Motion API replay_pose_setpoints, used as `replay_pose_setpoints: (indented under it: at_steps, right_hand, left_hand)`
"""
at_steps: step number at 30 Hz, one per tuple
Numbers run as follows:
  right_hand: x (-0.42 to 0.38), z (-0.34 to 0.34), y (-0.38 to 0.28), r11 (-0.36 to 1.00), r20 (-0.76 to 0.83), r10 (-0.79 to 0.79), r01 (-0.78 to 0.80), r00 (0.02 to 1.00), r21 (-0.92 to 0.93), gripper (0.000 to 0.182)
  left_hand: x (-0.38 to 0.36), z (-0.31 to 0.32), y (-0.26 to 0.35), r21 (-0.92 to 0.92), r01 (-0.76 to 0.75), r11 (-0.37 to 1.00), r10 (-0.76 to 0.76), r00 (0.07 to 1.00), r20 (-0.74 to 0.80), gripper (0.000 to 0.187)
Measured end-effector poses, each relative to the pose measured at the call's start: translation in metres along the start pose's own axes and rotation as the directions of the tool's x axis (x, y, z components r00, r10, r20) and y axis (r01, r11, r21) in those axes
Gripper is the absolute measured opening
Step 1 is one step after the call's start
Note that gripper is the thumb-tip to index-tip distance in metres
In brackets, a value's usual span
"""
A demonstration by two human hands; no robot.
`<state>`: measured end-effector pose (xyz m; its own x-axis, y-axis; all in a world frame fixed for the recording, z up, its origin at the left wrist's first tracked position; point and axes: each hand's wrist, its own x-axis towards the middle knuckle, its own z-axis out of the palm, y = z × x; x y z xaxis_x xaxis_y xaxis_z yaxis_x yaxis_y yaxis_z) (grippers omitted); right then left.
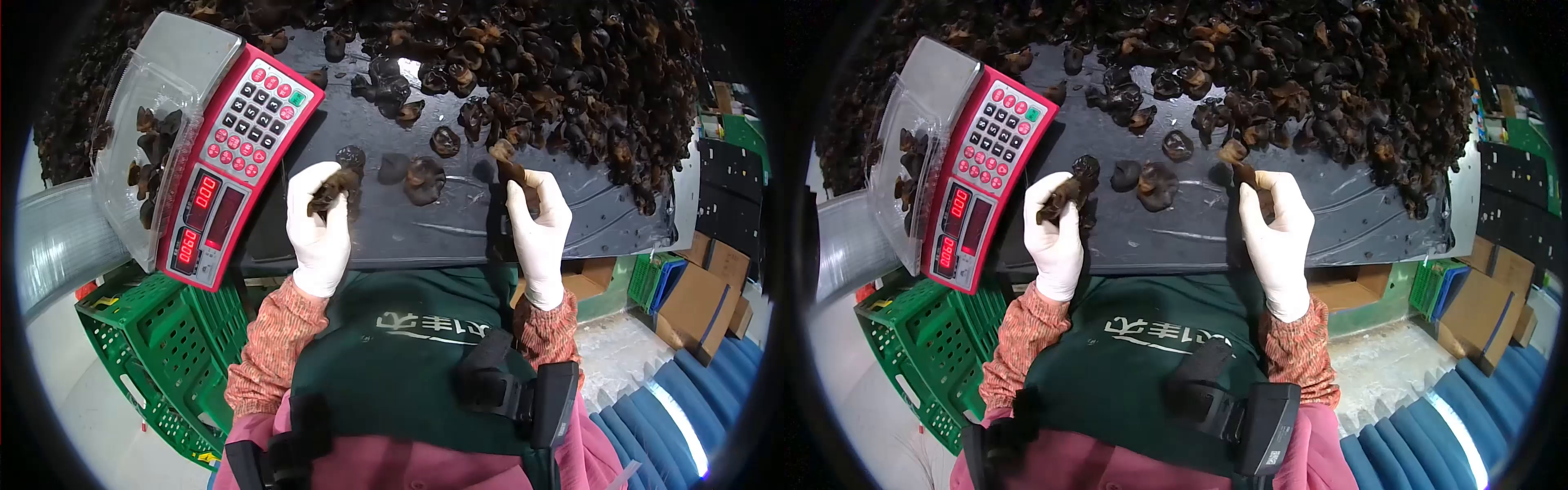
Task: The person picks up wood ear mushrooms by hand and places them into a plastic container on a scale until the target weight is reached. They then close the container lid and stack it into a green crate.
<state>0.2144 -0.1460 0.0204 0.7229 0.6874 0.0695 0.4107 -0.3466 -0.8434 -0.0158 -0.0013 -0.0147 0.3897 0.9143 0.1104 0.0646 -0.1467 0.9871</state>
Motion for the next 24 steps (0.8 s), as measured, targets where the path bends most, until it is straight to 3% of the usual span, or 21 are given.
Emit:
replay_pose_setpoints:
  at_steps: [3, 5, 7, 8, 9, 10, 12, 15, 17, 18, 19, 20, 21, 22, 23, 24]
  right_hand:
    - [-0.003, 0.001, -0.004, 0.998, -0.004, -0.063, 0.063, 0.998, -0.011, 0.011]
    - [-0.004, -0.003, -0.007, 0.994, -0.011, -0.099, 0.098, 0.995, -0.041, 0.012]
    - [-0.004, -0.005, -0.004, 0.975, -0.036, -0.189, 0.183, 0.981, -0.127, 0.013]
    - [-0.005, -0.007, 0.0, 0.981, -0.028, -0.164, 0.16, 0.986, -0.109, 0.013]
    - [-0.007, -0.009, 0.002, 0.986, -0.017, -0.14, 0.138, 0.99, -0.09, 0.013]
    - [-0.008, -0.009, 0.003, 0.985, -0.026, -0.146, 0.143, 0.989, -0.093, 0.013]
    - [-0.01, -0.007, 0.005, 0.987, -0.026, -0.144, 0.142, 0.989, -0.082, 0.013]
    - [-0.014, 0.002, 0.022, 0.967, -0.075, -0.246, 0.239, 0.966, -0.087, 0.015]
    - [-0.018, 0.005, 0.018, 0.954, -0.095, -0.283, 0.271, 0.954, -0.129, 0.015]
    - [-0.019, 0.005, 0.021, 0.949, -0.094, -0.301, 0.288, 0.949, -0.124, 0.017]
    - [-0.021, 0.005, 0.024, 0.945, -0.093, -0.316, 0.304, 0.944, -0.122, 0.019]
    - [-0.023, 0.003, 0.022, 0.93, -0.066, -0.35, 0.338, 0.934, -0.146, 0.021]
    - [-0.025, 0.0, 0.018, 0.913, -0.042, -0.381, 0.369, 0.923, -0.171, 0.022]
    - [-0.028, -0.003, 0.016, 0.897, -0.011, -0.406, 0.396, 0.914, -0.198, 0.024]
    - [-0.03, -0.005, 0.013, 0.871, 0.027, -0.44, 0.434, 0.897, -0.228, 0.028]
    - [-0.035, -0.005, 0.015, 0.837, 0.068, -0.476, 0.475, 0.877, -0.271, 0.03]
  left_hand:
    - [0.009, 0.003, -0.001, -0.128, -0.035, 0.991, 0.019, 0.992, -0.127, 0.031]
    - [0.012, 0.004, 0.006, -0.112, 0.064, 0.992, -0.09, 0.966, -0.244, 0.029]
    - [0.019, 0.006, 0.034, -0.553, 0.162, 0.817, -0.313, 0.93, -0.19, 0.025]
    - [0.022, -0.001, 0.044, -0.61, 0.247, 0.753, -0.386, 0.916, -0.106, 0.026]
    - [0.021, -0.006, 0.049, -0.688, 0.235, 0.687, -0.349, 0.937, -0.028, 0.026]
    - [0.021, -0.014, 0.056, -0.326, 0.178, 0.929, -0.204, 0.978, -0.048, 0.026]
    - [0.027, -0.019, 0.079, -0.763, 0.229, 0.604, -0.316, 0.948, 0.034, 0.026]
    - [0.052, -0.057, 0.106, -0.596, -0.089, 0.798, -0.048, 0.976, -0.211, 0.026]
    - [0.076, -0.089, 0.124, -0.354, -0.332, 0.875, 0.204, 0.914, -0.351, 0.026]
    - [0.083, -0.108, 0.125, -0.145, -0.36, 0.922, 0.27, 0.863, -0.427, 0.026]
    - [0.088, -0.124, 0.124, 0.067, -0.358, 0.931, 0.344, 0.805, -0.483, 0.026]
    - [0.09, -0.131, 0.126, 0.091, -0.287, 0.953, 0.294, 0.82, -0.491, 0.025]
    - [0.092, -0.142, 0.123, 0.236, -0.177, 0.956, 0.271, 0.845, -0.461, 0.033]
    - [0.093, -0.158, 0.12, 0.541, -0.119, 0.832, 0.345, 0.875, -0.339, 0.046]
    - [0.092, -0.168, 0.115, 0.784, -0.078, 0.616, 0.367, 0.909, -0.198, 0.059]
    - [0.089, -0.167, 0.108, 0.756, -0.054, 0.653, 0.332, 0.917, -0.221, 0.068]
